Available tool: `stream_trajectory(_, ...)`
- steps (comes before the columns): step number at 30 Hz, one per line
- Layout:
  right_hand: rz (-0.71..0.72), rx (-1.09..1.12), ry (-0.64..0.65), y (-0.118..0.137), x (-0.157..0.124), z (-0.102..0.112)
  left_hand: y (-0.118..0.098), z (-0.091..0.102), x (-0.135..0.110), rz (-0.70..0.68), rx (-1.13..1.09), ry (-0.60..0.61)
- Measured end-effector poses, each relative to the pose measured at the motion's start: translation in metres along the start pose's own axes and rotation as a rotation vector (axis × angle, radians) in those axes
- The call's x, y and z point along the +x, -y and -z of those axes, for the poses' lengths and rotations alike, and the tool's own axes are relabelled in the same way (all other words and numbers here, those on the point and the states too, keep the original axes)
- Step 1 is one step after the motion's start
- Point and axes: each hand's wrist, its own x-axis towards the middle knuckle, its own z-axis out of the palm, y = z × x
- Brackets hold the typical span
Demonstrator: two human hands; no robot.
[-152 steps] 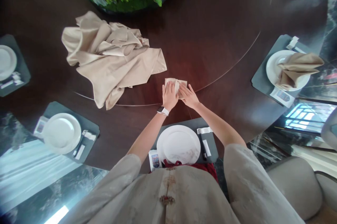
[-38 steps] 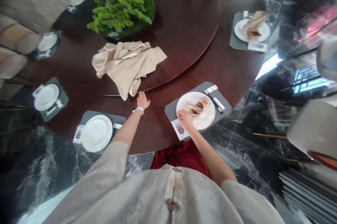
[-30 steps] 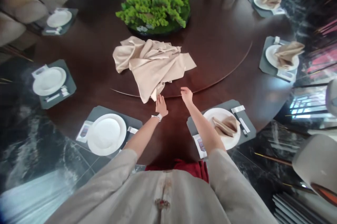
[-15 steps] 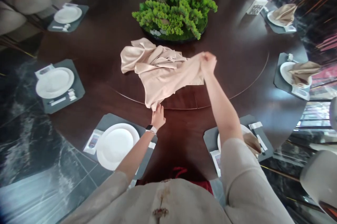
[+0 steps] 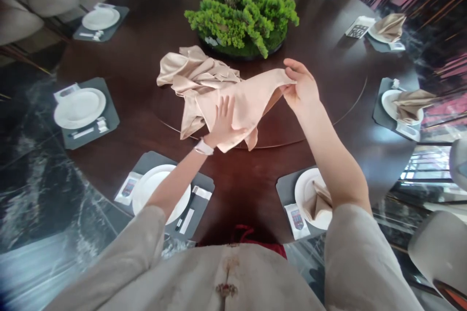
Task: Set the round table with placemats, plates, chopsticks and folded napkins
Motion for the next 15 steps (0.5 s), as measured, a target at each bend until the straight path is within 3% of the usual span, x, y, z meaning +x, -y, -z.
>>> stream_trajectory(2,-0.043,0.087,0.096,0.026,-0.015,0.002,-0.03,-0.001,-0.003,-0.021,-0.048,-0.007)
stream_trajectory(4,-0.043,0.148,0.216,0.049,-0.032,-0.004,-0.062,0.007,0.002,-0.049,-0.113,-0.135)
stream_trajectory(7,0.033,-0.032,0.264,0.068,-0.051,-0.015,-0.095,0.036,0.027,-0.103,-0.196,-0.315)
stream_trajectory(10,0.081,-0.254,0.191,0.059,-0.059,-0.023,-0.11,0.074,0.053,-0.203,-0.181,-0.281)
stream_trajectory(13,0.066,-0.361,0.115,0.028,-0.057,-0.026,-0.125,0.115,0.071,-0.331,-0.06,-0.173)
stream_trajectory(15,-0.013,-0.428,0.091,0.002,-0.051,-0.024,-0.133,0.143,0.086,-0.351,0.059,-0.172)
